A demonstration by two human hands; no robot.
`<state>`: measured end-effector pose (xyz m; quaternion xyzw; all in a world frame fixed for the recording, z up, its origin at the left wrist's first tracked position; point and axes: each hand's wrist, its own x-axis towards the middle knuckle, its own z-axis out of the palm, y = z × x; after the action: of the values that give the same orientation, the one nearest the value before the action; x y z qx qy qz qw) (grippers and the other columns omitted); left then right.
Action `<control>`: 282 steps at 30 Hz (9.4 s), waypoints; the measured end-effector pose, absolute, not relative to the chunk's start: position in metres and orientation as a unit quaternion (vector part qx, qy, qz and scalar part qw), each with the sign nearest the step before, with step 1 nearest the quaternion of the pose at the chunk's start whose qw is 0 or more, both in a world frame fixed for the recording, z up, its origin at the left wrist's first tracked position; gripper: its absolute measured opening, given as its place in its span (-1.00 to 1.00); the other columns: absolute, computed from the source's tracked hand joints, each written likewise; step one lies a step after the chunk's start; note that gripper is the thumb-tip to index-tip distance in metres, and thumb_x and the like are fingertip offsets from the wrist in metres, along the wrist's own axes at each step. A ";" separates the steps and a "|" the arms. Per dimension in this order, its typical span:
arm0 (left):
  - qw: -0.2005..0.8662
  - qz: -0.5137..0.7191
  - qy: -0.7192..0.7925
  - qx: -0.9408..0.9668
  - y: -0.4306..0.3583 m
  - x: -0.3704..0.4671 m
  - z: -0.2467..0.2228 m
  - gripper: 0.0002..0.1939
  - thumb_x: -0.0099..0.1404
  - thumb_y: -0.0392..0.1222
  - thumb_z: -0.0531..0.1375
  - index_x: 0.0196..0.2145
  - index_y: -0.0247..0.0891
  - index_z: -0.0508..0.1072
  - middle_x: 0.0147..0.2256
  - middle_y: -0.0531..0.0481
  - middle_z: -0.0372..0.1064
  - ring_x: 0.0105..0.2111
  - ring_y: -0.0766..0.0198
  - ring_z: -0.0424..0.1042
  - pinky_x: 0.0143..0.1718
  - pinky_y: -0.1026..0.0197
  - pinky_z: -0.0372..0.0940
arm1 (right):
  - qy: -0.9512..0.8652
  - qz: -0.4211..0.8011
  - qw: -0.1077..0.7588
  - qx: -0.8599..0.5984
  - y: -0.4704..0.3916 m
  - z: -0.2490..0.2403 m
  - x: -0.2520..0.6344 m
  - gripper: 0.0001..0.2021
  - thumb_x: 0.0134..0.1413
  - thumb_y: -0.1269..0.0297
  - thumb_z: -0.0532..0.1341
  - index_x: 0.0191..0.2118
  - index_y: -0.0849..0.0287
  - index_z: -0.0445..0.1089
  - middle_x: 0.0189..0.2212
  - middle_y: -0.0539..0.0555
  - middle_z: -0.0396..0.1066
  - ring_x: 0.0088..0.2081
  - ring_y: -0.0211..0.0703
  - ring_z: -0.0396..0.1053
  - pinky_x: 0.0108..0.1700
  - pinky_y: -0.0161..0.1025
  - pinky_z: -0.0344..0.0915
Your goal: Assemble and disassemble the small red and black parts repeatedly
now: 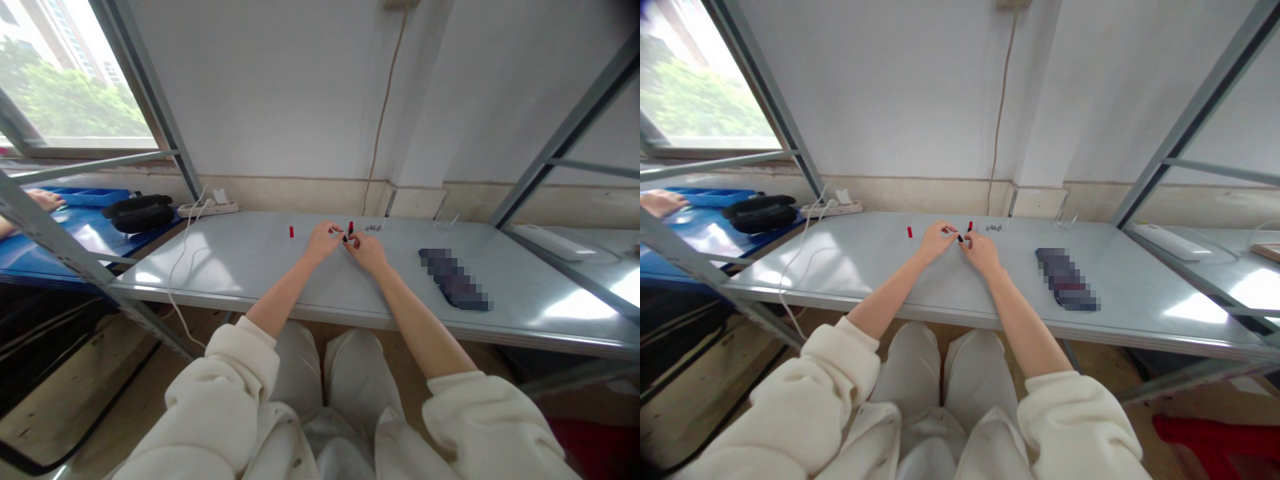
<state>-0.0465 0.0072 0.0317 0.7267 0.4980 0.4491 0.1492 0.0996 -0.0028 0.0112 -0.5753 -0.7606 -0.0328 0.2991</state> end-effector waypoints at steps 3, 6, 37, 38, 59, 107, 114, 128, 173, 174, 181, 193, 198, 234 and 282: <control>0.044 0.375 0.537 0.754 0.014 -0.058 0.053 -0.94 0.07 -0.22 0.20 -0.44 -0.23 0.46 -0.21 -0.09 0.37 -0.10 0.15 0.27 -0.04 0.05 0.13 | -0.760 -0.022 0.302 -0.575 -0.004 0.012 0.099 -0.75 0.04 0.17 0.10 -0.21 0.20 0.36 -0.48 0.06 0.41 -0.43 -0.19 0.33 -0.41 -0.31 0.09; 0.015 0.328 0.593 0.735 0.026 -0.078 0.076 -0.93 0.04 -0.19 0.23 -0.46 -0.19 0.48 -0.17 -0.11 0.35 -0.03 0.04 0.20 -0.03 -0.05 0.10 | -0.767 -0.017 0.294 -0.570 -0.005 0.015 0.098 -0.77 0.04 0.23 0.10 -0.21 0.21 0.37 -0.48 0.06 0.41 -0.42 -0.20 0.33 -0.38 -0.30 0.11; 0.039 0.297 0.688 0.661 0.036 -0.142 0.051 -0.96 -0.06 -0.21 0.25 -0.55 -0.19 0.50 -0.25 -0.22 0.39 -0.03 -0.16 0.18 -0.08 -0.25 0.04 | -0.779 -0.005 0.271 -0.565 -0.007 0.014 0.099 -0.79 0.05 0.29 0.05 -0.27 0.18 0.41 -0.46 0.06 0.43 -0.42 -0.21 0.33 -0.37 -0.31 0.12; 0.041 0.295 0.688 0.662 0.036 -0.142 0.051 -0.96 -0.05 -0.21 0.25 -0.55 -0.19 0.50 -0.25 -0.23 0.39 -0.03 -0.16 0.18 -0.08 -0.26 0.04 | -0.780 -0.005 0.272 -0.564 -0.007 0.014 0.099 -0.78 0.05 0.28 0.05 -0.27 0.19 0.41 -0.46 0.06 0.43 -0.42 -0.21 0.33 -0.37 -0.31 0.12; 0.046 0.319 0.683 0.655 0.037 -0.143 0.049 -0.94 -0.09 -0.21 0.28 -0.61 -0.21 0.46 -0.28 -0.24 0.39 -0.04 -0.17 0.21 -0.08 -0.22 0.06 | -0.780 -0.008 0.263 -0.568 -0.007 0.015 0.099 -0.78 0.05 0.29 0.05 -0.27 0.19 0.41 -0.45 0.07 0.43 -0.40 -0.20 0.34 -0.35 -0.30 0.14; 0.037 0.290 0.564 0.772 0.031 -0.020 0.015 -0.81 0.18 -0.18 0.10 -0.25 -0.30 0.37 -0.30 -0.16 0.41 -0.25 0.14 0.37 -0.25 0.16 0.19 | -0.719 0.015 0.150 -0.678 -0.014 0.014 0.103 -0.65 0.09 0.17 0.02 -0.07 0.12 0.39 -0.06 0.18 0.34 -0.04 0.06 0.27 -0.08 -0.06 0.19; 0.126 0.364 0.551 0.740 0.028 -0.039 0.016 -0.91 0.11 -0.25 0.15 -0.38 -0.29 0.39 -0.39 -0.08 0.42 -0.38 0.26 0.37 -0.29 0.21 0.21 | -0.724 0.009 0.118 -0.680 -0.013 0.011 0.099 -0.59 0.16 0.10 -0.08 0.04 0.08 0.29 0.07 0.19 0.21 0.07 0.07 0.15 -0.02 0.02 0.13; 0.246 0.499 0.494 0.668 0.012 -0.066 0.007 -0.89 0.02 -0.24 0.21 -0.50 -0.28 0.31 -0.50 0.04 0.35 -0.50 0.39 0.30 -0.35 0.27 0.22 | -0.734 0.000 0.117 -0.669 -0.010 0.007 0.099 -0.58 0.18 0.10 -0.11 0.03 0.12 0.27 0.08 0.20 0.17 0.07 0.06 0.09 -0.03 0.03 0.10; 0.461 0.511 0.453 0.567 0.010 -0.076 0.015 -0.80 0.04 -0.13 0.22 -0.44 -0.31 0.34 -0.41 -0.08 0.46 -0.58 0.45 0.27 -0.59 0.36 0.07 | -0.565 0.340 0.558 -0.503 0.008 0.015 0.109 -0.67 -0.20 -0.02 0.18 -0.46 0.16 0.20 -0.65 -0.08 0.23 -0.60 -0.36 0.15 -0.51 -0.34 0.13; 0.455 0.512 0.458 0.567 0.010 -0.075 0.015 -0.80 0.03 -0.13 0.22 -0.45 -0.31 0.34 -0.42 -0.08 0.46 -0.58 0.44 0.27 -0.57 0.36 0.09 | -0.567 0.340 0.558 -0.503 0.008 0.015 0.109 -0.67 -0.20 -0.02 0.18 -0.47 0.16 0.20 -0.65 -0.08 0.23 -0.60 -0.36 0.15 -0.51 -0.34 0.13; 0.449 0.509 0.455 0.577 0.010 -0.075 0.014 -0.79 0.02 -0.12 0.24 -0.44 -0.32 0.35 -0.42 -0.06 0.46 -0.58 0.45 0.28 -0.52 0.33 0.14 | -0.581 0.330 0.560 -0.489 0.007 0.017 0.109 -0.67 -0.18 -0.03 0.17 -0.45 0.16 0.20 -0.65 -0.08 0.24 -0.60 -0.36 0.15 -0.50 -0.34 0.12; 0.454 0.499 0.404 0.618 -0.001 -0.065 0.021 -0.79 0.04 -0.15 0.22 -0.40 -0.34 0.35 -0.41 -0.08 0.47 -0.58 0.44 0.32 -0.44 0.31 0.20 | -0.595 0.414 0.537 -0.431 -0.003 0.017 0.101 -0.65 -0.20 -0.02 0.22 -0.44 0.17 0.23 -0.61 -0.05 0.33 -0.58 -0.36 0.20 -0.50 -0.36 0.14; 0.376 0.501 0.399 0.670 0.005 -0.061 0.030 -0.85 0.09 -0.19 0.19 -0.40 -0.33 0.38 -0.42 -0.07 0.44 -0.47 0.40 0.35 -0.33 0.29 0.23 | -0.582 0.413 0.561 -0.420 -0.002 0.017 0.102 -0.66 -0.19 -0.02 0.21 -0.44 0.19 0.25 -0.58 -0.01 0.35 -0.60 -0.37 0.19 -0.52 -0.37 0.12; -0.029 0.137 0.569 0.810 0.048 -0.128 0.062 -0.82 0.13 -0.31 0.10 -0.31 -0.23 0.46 -0.22 -0.12 0.42 -0.10 0.12 0.29 -0.05 -0.02 0.04 | -0.614 0.278 0.533 -0.512 0.012 0.009 0.108 -0.85 -0.04 0.19 0.09 -0.48 0.17 0.21 -0.63 -0.03 0.31 -0.65 -0.36 0.17 -0.55 -0.36 0.14; -0.132 0.226 0.374 0.890 0.005 -0.071 0.008 -0.60 0.28 -0.26 -0.11 0.05 -0.33 0.21 0.06 -0.20 0.19 0.05 0.17 0.14 0.04 0.09 0.02 | -0.687 -0.010 0.268 -0.675 -0.006 0.010 0.112 -0.75 0.04 0.39 0.00 -0.21 0.23 0.36 -0.17 0.25 0.36 -0.10 -0.02 0.28 -0.13 -0.15 0.20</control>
<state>-0.0711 0.0051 0.0084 0.8896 0.3744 0.2261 -0.1319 0.1119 -0.0064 0.0101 -0.6753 -0.6870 -0.0096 0.2682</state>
